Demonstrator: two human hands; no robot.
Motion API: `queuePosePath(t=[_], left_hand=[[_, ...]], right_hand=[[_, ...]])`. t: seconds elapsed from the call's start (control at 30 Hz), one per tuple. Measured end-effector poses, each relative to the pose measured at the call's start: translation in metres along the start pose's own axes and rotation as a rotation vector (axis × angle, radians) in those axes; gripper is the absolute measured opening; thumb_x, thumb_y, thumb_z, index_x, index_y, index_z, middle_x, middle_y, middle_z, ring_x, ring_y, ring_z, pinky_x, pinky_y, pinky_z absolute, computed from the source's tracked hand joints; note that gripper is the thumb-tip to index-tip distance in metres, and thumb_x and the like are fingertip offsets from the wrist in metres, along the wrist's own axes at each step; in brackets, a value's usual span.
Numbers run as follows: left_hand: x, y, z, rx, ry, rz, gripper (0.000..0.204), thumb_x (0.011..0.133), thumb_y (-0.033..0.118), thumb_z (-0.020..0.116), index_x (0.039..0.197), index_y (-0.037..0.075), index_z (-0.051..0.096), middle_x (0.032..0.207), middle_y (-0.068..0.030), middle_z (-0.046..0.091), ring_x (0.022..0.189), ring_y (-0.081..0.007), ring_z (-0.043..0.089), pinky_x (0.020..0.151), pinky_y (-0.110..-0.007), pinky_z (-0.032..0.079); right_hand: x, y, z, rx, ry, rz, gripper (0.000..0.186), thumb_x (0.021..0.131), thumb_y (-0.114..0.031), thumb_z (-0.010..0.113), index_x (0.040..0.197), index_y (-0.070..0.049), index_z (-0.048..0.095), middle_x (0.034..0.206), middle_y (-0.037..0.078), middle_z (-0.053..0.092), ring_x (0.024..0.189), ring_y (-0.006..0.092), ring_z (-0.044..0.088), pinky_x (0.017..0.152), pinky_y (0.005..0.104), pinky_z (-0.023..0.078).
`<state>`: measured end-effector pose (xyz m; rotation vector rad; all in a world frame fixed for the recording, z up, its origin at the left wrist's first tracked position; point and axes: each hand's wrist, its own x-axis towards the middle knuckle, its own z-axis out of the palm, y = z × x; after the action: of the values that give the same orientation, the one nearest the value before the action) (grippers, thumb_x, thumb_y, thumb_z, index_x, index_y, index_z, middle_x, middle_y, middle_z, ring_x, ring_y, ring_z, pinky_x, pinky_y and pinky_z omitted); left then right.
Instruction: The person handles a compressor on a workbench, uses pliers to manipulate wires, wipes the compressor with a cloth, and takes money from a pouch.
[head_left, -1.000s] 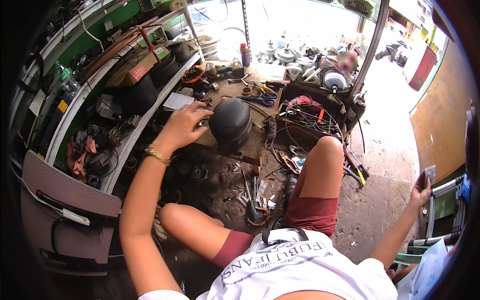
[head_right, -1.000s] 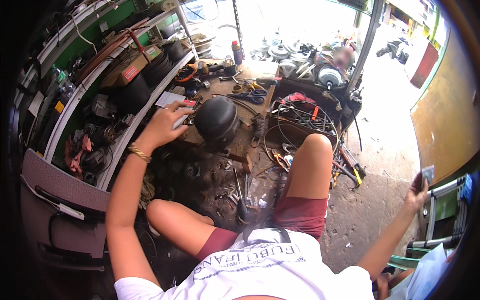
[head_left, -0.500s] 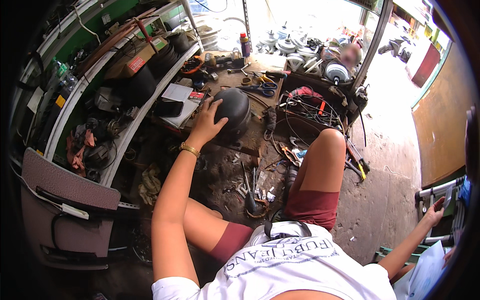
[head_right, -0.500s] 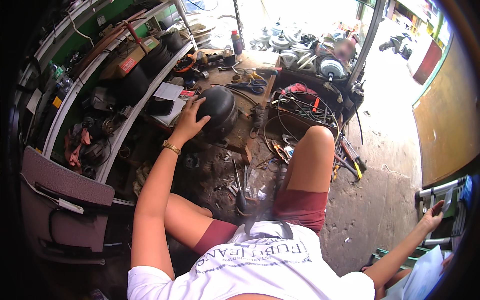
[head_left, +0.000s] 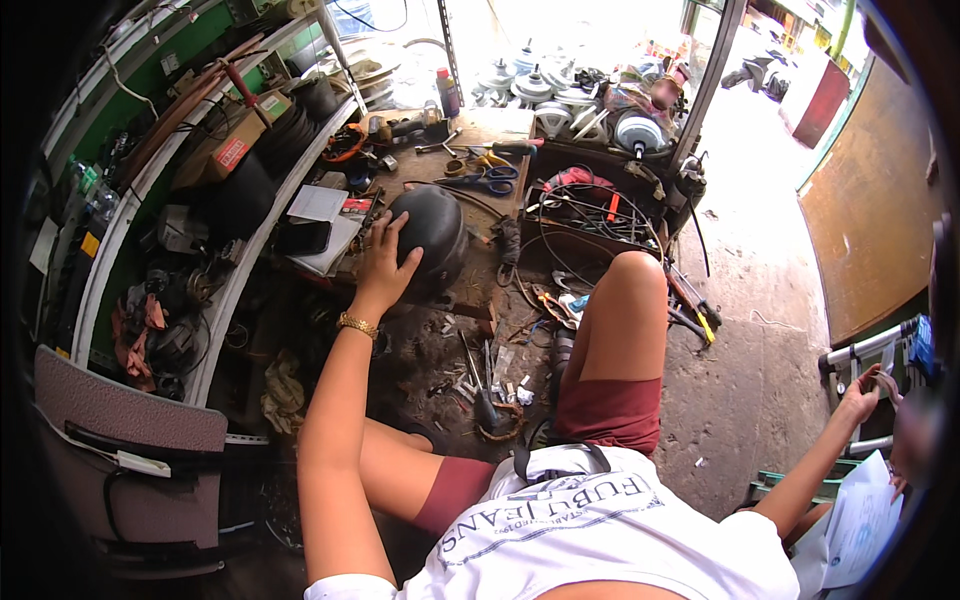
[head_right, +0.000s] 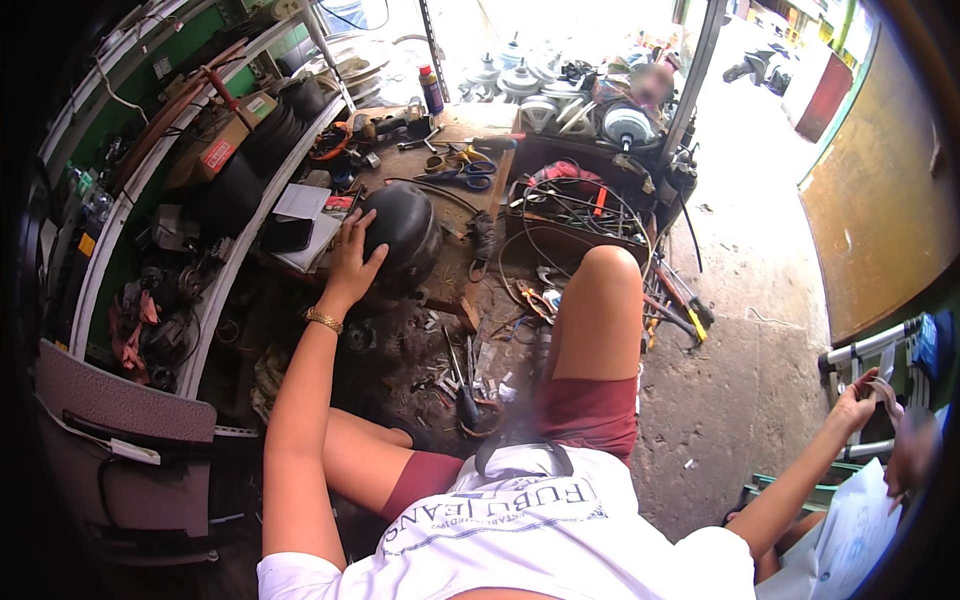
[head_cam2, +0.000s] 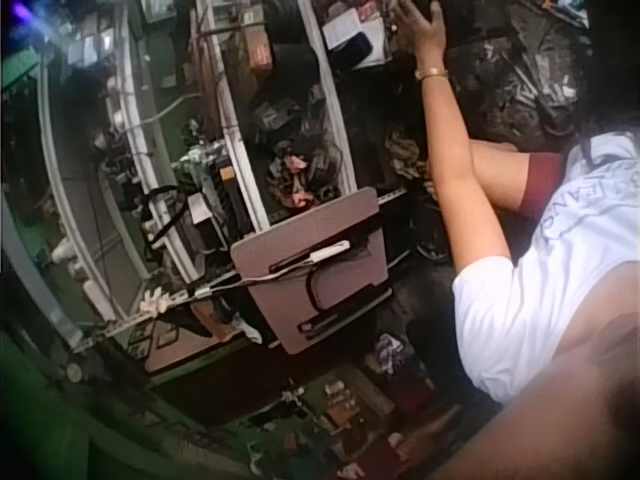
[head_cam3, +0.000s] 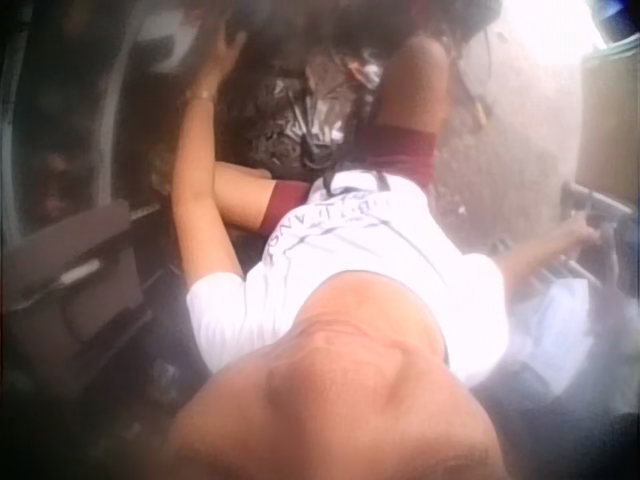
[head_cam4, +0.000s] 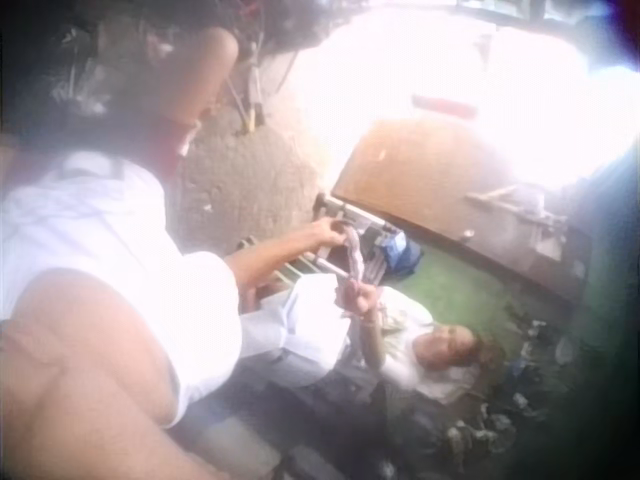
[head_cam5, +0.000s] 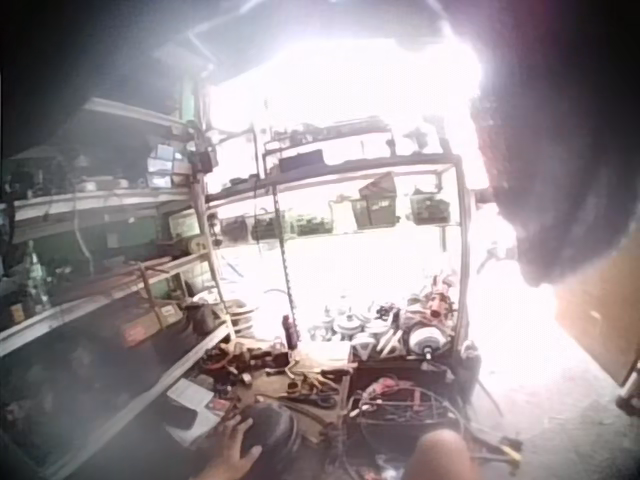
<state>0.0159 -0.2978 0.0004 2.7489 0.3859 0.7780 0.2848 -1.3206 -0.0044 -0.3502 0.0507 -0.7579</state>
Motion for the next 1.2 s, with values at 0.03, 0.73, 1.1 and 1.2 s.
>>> queuePosePath(t=[0.03,0.73,1.1,1.2], left_hand=[[0.000,-0.001,0.000,-0.003,0.002,-0.002,0.060,0.092,0.037,0.063,0.145,0.017,0.045,0.149,-0.0154,0.041,0.137,-0.0377,0.040,0.108,-0.050,0.041],[-0.001,-0.005,0.003,0.013,0.021,0.023,0.059,0.094,0.042,0.060,0.146,0.017,0.045,0.150,-0.0138,0.040,0.137,-0.0358,0.041,0.110,-0.050,0.036],[-0.003,-0.006,0.004,0.032,0.030,0.022,0.060,0.093,0.040,0.061,0.146,0.019,0.044,0.151,-0.0128,0.040,0.137,-0.0359,0.040,0.111,-0.049,0.036],[-0.002,-0.003,0.005,0.019,0.015,0.020,0.060,0.093,0.041,0.060,0.146,0.019,0.044,0.151,-0.0126,0.040,0.137,-0.0360,0.040,0.110,-0.050,0.037]], right_hand=[[0.000,0.001,0.004,-0.002,-0.001,0.000,0.037,0.097,-0.002,0.041,0.129,0.017,0.048,0.117,0.029,0.061,0.104,0.0382,0.065,0.094,0.0454,0.056],[-0.013,0.010,0.019,-0.010,-0.010,0.018,0.034,0.099,-0.009,0.046,0.128,0.009,0.050,0.105,0.019,0.060,0.090,0.0292,0.062,0.078,0.0405,0.055],[-0.014,0.014,0.030,-0.033,-0.021,0.021,0.032,0.100,-0.013,0.048,0.127,0.004,0.051,0.098,0.014,0.059,0.083,0.0245,0.060,0.069,0.0380,0.054],[-0.017,0.011,0.023,-0.047,-0.016,0.014,0.032,0.100,-0.014,0.049,0.127,0.003,0.052,0.097,0.013,0.059,0.080,0.0232,0.060,0.067,0.0373,0.054]])
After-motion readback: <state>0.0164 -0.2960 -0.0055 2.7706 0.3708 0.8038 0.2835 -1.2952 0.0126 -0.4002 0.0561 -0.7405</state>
